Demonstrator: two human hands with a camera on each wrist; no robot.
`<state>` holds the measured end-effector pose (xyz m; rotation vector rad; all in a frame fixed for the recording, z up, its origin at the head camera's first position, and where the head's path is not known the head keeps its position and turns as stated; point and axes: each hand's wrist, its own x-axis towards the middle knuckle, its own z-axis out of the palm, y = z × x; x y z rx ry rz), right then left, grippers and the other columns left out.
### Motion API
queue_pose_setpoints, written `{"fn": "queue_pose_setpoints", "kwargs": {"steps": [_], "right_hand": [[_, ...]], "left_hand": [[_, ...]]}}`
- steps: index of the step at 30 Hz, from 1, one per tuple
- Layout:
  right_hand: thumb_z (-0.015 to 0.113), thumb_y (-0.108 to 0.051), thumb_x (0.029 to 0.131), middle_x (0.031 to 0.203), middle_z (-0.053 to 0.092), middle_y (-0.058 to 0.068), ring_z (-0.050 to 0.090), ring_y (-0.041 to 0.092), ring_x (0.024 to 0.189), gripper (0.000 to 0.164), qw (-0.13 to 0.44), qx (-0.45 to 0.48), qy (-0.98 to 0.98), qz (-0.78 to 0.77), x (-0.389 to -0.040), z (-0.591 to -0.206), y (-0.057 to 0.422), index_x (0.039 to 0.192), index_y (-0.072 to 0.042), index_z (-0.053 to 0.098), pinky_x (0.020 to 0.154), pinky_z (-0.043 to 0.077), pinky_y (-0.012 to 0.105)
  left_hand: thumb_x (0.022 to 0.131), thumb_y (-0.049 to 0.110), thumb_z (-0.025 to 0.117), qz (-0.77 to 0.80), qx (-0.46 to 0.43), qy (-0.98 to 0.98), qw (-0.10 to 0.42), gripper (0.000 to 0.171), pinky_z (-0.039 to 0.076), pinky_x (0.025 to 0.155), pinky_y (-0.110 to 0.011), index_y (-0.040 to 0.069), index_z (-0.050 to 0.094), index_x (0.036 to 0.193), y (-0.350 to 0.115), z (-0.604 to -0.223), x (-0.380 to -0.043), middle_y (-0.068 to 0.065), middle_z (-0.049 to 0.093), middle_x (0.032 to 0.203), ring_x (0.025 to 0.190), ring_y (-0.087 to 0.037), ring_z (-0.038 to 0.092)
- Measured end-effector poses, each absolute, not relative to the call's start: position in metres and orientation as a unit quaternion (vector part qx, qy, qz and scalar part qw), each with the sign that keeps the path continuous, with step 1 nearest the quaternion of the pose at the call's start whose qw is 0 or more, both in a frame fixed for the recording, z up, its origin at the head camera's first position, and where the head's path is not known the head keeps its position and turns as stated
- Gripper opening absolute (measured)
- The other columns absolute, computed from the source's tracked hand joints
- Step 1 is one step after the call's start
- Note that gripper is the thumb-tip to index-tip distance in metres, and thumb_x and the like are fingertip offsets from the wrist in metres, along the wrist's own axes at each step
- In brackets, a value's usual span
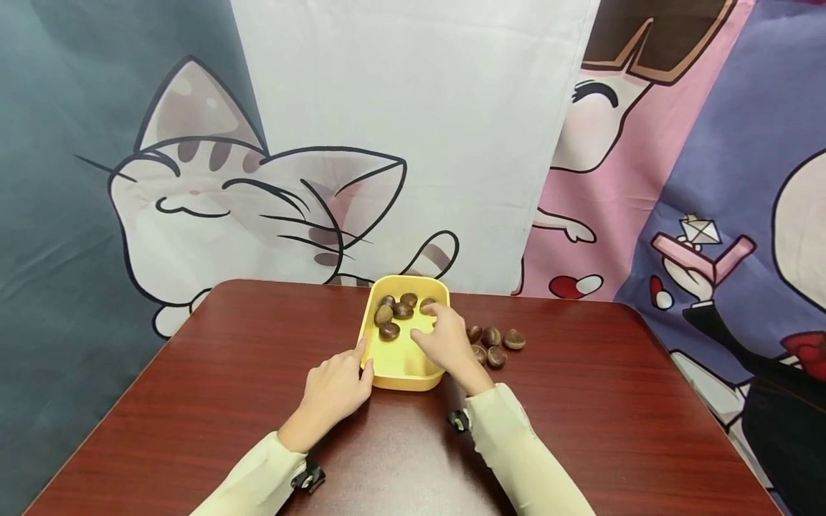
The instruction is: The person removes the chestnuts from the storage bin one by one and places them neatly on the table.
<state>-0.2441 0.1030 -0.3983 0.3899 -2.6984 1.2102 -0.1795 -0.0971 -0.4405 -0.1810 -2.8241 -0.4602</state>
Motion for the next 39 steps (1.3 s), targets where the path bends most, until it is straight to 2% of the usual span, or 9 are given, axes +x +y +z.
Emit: {"fn": "queue_pose_setpoints", "kwargs": {"steps": [12, 19, 23, 30, 39], "right_hand": [[0.076, -0.012, 0.081, 0.120, 0.066, 0.019, 0.068, 0.038, 0.099, 0.041, 0.052, 0.137, -0.887, 0.437, -0.254, -0.421, 0.071, 0.119, 0.001, 0.066, 0.079, 0.056, 0.041], [0.076, -0.013, 0.082, 0.122, 0.065, 0.020, 0.066, 0.040, 0.103, 0.041, 0.043, 0.128, -0.889, 0.438, -0.256, -0.427, 0.061, 0.119, 0.003, 0.066, 0.085, 0.053, 0.046], [0.076, -0.012, 0.081, 0.127, 0.063, 0.021, 0.061, 0.042, 0.111, 0.045, 0.039, 0.136, -0.889, 0.435, -0.259, -0.434, 0.054, 0.121, 0.004, 0.064, 0.090, 0.050, 0.050], [0.078, -0.013, 0.080, 0.128, 0.060, 0.022, 0.060, 0.037, 0.106, 0.055, 0.007, 0.123, -0.894, 0.430, -0.264, -0.442, 0.050, 0.128, 0.005, 0.058, 0.089, 0.048, 0.049], [0.078, -0.012, 0.080, 0.135, 0.056, 0.024, 0.052, 0.039, 0.125, 0.063, -0.044, 0.111, -0.877, 0.465, -0.268, -0.446, 0.049, 0.135, 0.006, 0.052, 0.102, 0.041, 0.052]], "left_hand": [[0.097, 0.036, 0.049, -0.156, -0.060, -0.978, 0.126, 0.052, 0.051, 0.056, -0.046, 0.008, 0.058, 0.140, -0.096, -0.441, -0.178, -0.005, 0.072, 0.106, 0.082, -0.031, 0.070], [0.096, 0.036, 0.051, -0.154, -0.059, -0.978, 0.131, 0.052, 0.051, 0.057, -0.048, 0.007, 0.059, 0.138, -0.097, -0.443, -0.179, -0.006, 0.072, 0.106, 0.083, -0.032, 0.070], [0.095, 0.035, 0.052, -0.156, -0.060, -0.976, 0.137, 0.051, 0.051, 0.057, -0.049, 0.007, 0.059, 0.138, -0.096, -0.443, -0.178, -0.006, 0.072, 0.104, 0.083, -0.032, 0.070], [0.095, 0.034, 0.054, -0.155, -0.061, -0.975, 0.146, 0.050, 0.051, 0.056, -0.049, 0.006, 0.060, 0.136, -0.094, -0.442, -0.179, -0.007, 0.072, 0.100, 0.082, -0.033, 0.070], [0.095, 0.034, 0.054, -0.152, -0.060, -0.976, 0.145, 0.051, 0.049, 0.054, -0.048, 0.006, 0.059, 0.137, -0.094, -0.441, -0.180, -0.006, 0.072, 0.098, 0.078, -0.032, 0.070]]}}
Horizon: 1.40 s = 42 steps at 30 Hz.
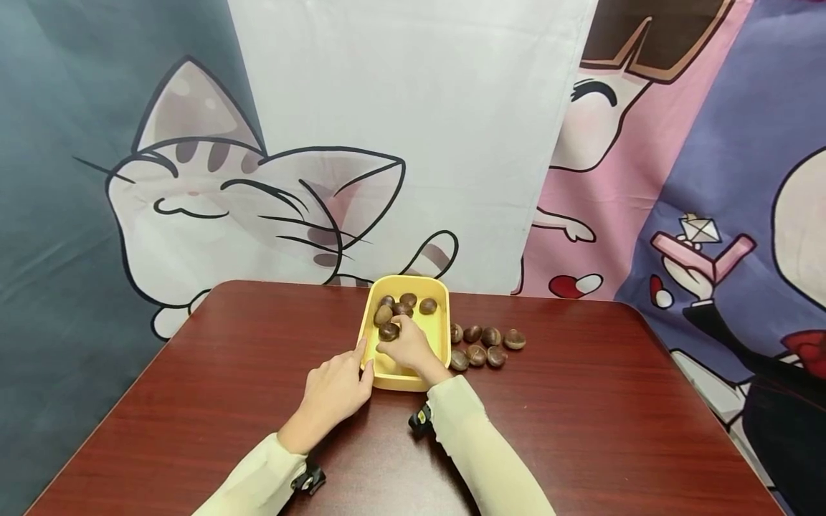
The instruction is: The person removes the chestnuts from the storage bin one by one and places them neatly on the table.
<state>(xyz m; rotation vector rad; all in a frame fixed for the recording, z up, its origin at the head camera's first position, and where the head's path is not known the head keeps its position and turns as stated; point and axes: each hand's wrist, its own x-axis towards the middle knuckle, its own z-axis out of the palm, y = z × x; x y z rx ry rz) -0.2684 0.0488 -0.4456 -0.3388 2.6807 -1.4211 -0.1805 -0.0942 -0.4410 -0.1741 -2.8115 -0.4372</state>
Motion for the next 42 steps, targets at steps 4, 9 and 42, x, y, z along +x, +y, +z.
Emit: {"fn": "queue_pose_setpoints", "kwargs": {"steps": [4, 9, 42], "right_hand": [[0.078, -0.011, 0.079, 0.134, 0.056, 0.023, 0.052, 0.039, 0.125, 0.063, 0.049, -0.115, 0.874, -0.469, -0.2682, -0.4464, 0.0479, 0.134, 0.006, 0.052, 0.103, 0.041, 0.051], [0.078, -0.009, 0.080, 0.129, 0.059, 0.024, 0.056, 0.040, 0.121, 0.056, 0.065, -0.113, 0.864, -0.486, -0.2673, -0.4459, 0.0477, 0.129, 0.005, 0.056, 0.098, 0.046, 0.049], [0.077, 0.001, 0.073, 0.071, 0.061, 0.000, 0.055, 0.009, 0.065, 0.040, 0.107, -0.227, 0.876, -0.412, -0.2668, -0.4485, 0.0470, 0.112, -0.002, 0.066, 0.059, 0.045, 0.024]], "left_hand": [[0.096, 0.034, 0.054, -0.154, -0.061, -0.976, 0.143, 0.051, 0.050, 0.054, -0.049, 0.006, 0.059, 0.137, -0.0950, -0.4410, -0.1799, -0.007, 0.072, 0.100, 0.079, -0.033, 0.070], [0.096, 0.034, 0.053, -0.155, -0.061, -0.977, 0.136, 0.052, 0.049, 0.053, -0.048, 0.006, 0.057, 0.139, -0.0950, -0.4405, -0.1802, -0.007, 0.072, 0.101, 0.078, -0.033, 0.070], [0.096, 0.034, 0.051, -0.154, -0.065, -0.976, 0.142, 0.051, 0.049, 0.052, -0.047, 0.005, 0.059, 0.137, -0.0936, -0.4420, -0.1812, -0.006, 0.071, 0.094, 0.075, -0.032, 0.069]]}}
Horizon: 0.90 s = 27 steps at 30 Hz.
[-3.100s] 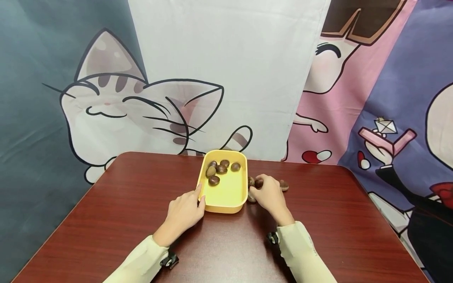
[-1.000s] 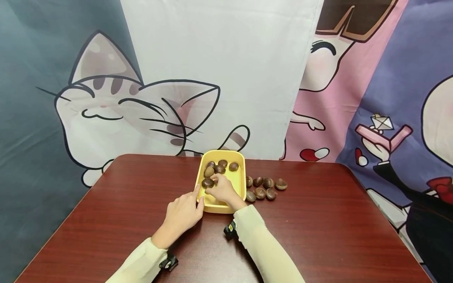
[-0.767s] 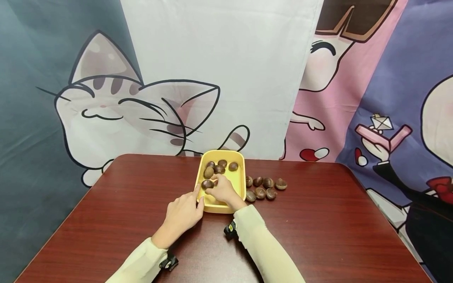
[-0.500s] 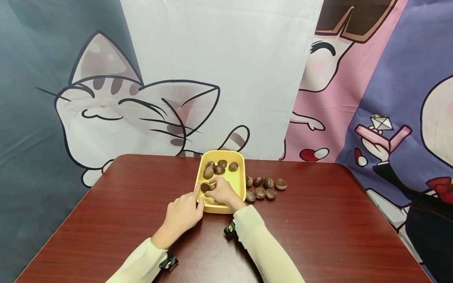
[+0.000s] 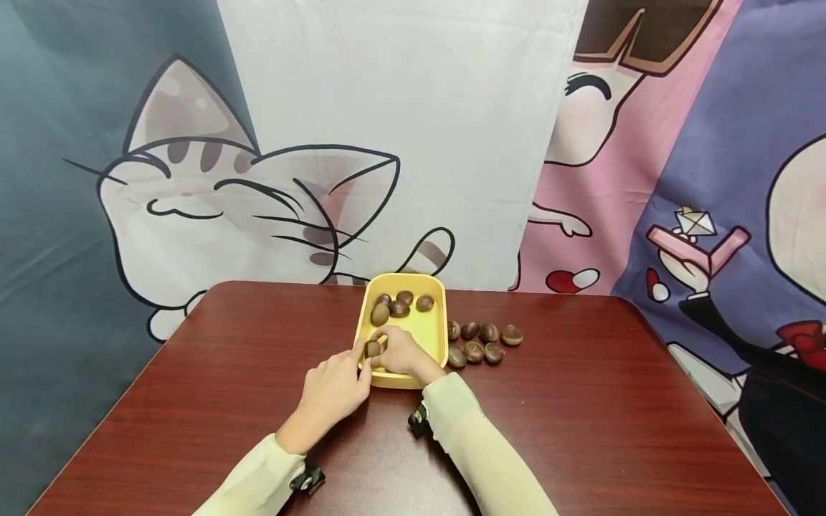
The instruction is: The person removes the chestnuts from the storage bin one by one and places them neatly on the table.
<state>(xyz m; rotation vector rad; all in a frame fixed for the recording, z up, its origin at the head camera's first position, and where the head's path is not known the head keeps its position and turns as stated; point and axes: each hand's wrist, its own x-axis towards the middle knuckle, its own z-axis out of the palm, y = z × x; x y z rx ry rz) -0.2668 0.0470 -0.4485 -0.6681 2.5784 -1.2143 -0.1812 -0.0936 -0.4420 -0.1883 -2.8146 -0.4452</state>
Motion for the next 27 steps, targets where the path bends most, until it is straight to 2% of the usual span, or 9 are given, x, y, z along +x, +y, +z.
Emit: {"fn": "queue_pose_setpoints", "kwargs": {"steps": [5, 10, 14, 23, 27], "right_hand": [[0.077, 0.001, 0.072, 0.073, 0.063, 0.000, 0.058, 0.009, 0.069, 0.033, 0.096, -0.238, 0.882, -0.395, -0.267, -0.447, 0.046, 0.103, -0.005, 0.067, 0.062, 0.046, 0.024], [0.079, -0.002, 0.073, 0.071, 0.063, 0.001, 0.057, 0.009, 0.061, 0.029, 0.089, -0.214, 0.882, -0.410, -0.266, -0.446, 0.046, 0.099, -0.005, 0.066, 0.056, 0.046, 0.024], [0.080, -0.006, 0.075, 0.074, 0.065, 0.002, 0.058, 0.010, 0.058, 0.031, 0.070, -0.183, 0.878, -0.438, -0.266, -0.447, 0.047, 0.102, -0.004, 0.065, 0.054, 0.047, 0.025], [0.084, -0.017, 0.074, 0.095, 0.069, 0.010, 0.063, 0.019, 0.079, 0.039, -0.028, -0.159, 0.867, -0.471, -0.262, -0.440, 0.049, 0.105, -0.004, 0.065, 0.066, 0.049, 0.031], [0.084, -0.019, 0.076, 0.100, 0.069, 0.011, 0.062, 0.015, 0.069, 0.039, -0.039, -0.149, 0.866, -0.476, -0.260, -0.435, 0.052, 0.108, -0.006, 0.066, 0.063, 0.049, 0.031]], "left_hand": [[0.095, 0.034, 0.052, -0.153, -0.066, -0.975, 0.146, 0.051, 0.049, 0.052, -0.047, 0.005, 0.060, 0.137, -0.094, -0.441, -0.181, -0.006, 0.071, 0.093, 0.076, -0.032, 0.069], [0.096, 0.034, 0.051, -0.153, -0.063, -0.976, 0.143, 0.051, 0.049, 0.053, -0.047, 0.005, 0.060, 0.137, -0.094, -0.441, -0.180, -0.007, 0.072, 0.096, 0.077, -0.032, 0.070], [0.096, 0.035, 0.050, -0.152, -0.062, -0.976, 0.140, 0.051, 0.049, 0.052, -0.046, 0.006, 0.059, 0.138, -0.093, -0.441, -0.180, -0.005, 0.071, 0.093, 0.076, -0.031, 0.069], [0.096, 0.036, 0.051, -0.149, -0.059, -0.978, 0.135, 0.052, 0.049, 0.053, -0.046, 0.007, 0.058, 0.139, -0.093, -0.440, -0.180, -0.005, 0.071, 0.094, 0.077, -0.031, 0.070], [0.096, 0.036, 0.051, -0.148, -0.057, -0.978, 0.135, 0.052, 0.049, 0.053, -0.046, 0.007, 0.057, 0.140, -0.093, -0.441, -0.181, -0.005, 0.071, 0.095, 0.077, -0.030, 0.070]]}}
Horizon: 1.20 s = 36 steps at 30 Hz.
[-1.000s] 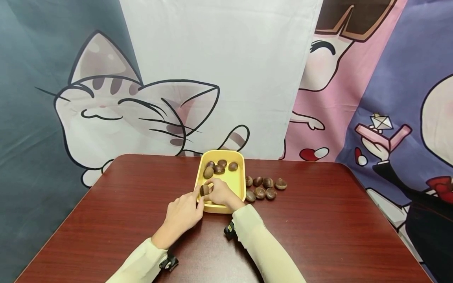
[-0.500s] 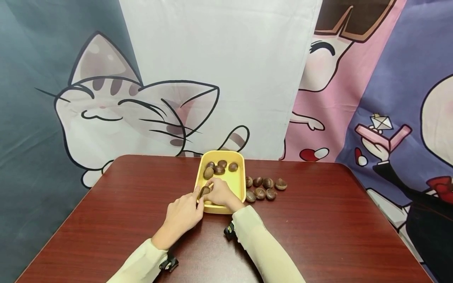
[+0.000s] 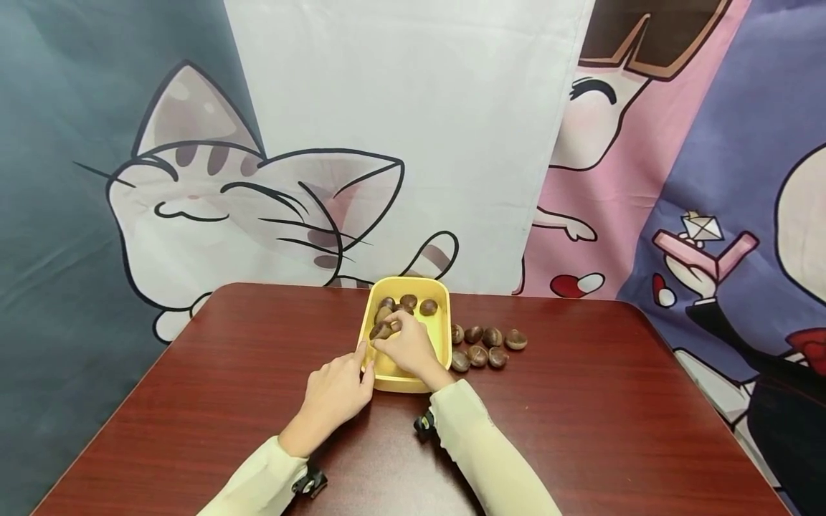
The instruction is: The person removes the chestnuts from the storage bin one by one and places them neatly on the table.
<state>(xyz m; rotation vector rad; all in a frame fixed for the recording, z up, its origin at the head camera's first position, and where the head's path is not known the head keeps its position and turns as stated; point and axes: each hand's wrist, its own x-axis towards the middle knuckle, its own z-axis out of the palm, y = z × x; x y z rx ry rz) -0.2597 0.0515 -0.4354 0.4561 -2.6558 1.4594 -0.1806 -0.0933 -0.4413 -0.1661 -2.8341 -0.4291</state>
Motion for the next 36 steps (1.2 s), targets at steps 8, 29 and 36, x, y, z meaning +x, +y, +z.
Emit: {"fn": "queue_pose_setpoints", "kwargs": {"steps": [8, 29, 36], "right_hand": [[0.085, -0.018, 0.074, 0.099, 0.068, 0.010, 0.061, 0.013, 0.067, 0.039, 0.060, 0.154, -0.871, 0.462, -0.252, -0.418, 0.069, 0.107, -0.006, 0.067, 0.065, 0.051, 0.031], [0.085, -0.024, 0.075, 0.082, 0.067, 0.005, 0.061, 0.016, 0.074, 0.035, 0.099, 0.093, -0.894, 0.427, -0.241, -0.408, 0.155, 0.098, -0.006, 0.066, 0.066, 0.048, 0.031], [0.084, -0.026, 0.077, 0.087, 0.068, 0.010, 0.063, 0.021, 0.076, 0.039, 0.109, 0.075, -0.899, 0.418, -0.240, -0.413, 0.187, 0.104, -0.005, 0.064, 0.064, 0.050, 0.031]], "left_hand": [[0.096, 0.035, 0.053, -0.152, -0.061, -0.977, 0.137, 0.051, 0.048, 0.052, -0.046, 0.006, 0.058, 0.138, -0.093, -0.443, -0.181, -0.006, 0.072, 0.095, 0.076, -0.031, 0.069], [0.097, 0.035, 0.051, -0.158, -0.059, -0.976, 0.138, 0.052, 0.049, 0.053, -0.046, 0.006, 0.057, 0.139, -0.094, -0.443, -0.181, -0.006, 0.072, 0.099, 0.079, -0.030, 0.070], [0.097, 0.035, 0.050, -0.157, -0.061, -0.976, 0.141, 0.051, 0.049, 0.055, -0.047, 0.006, 0.058, 0.139, -0.094, -0.444, -0.180, -0.006, 0.072, 0.100, 0.081, -0.030, 0.070]]}}
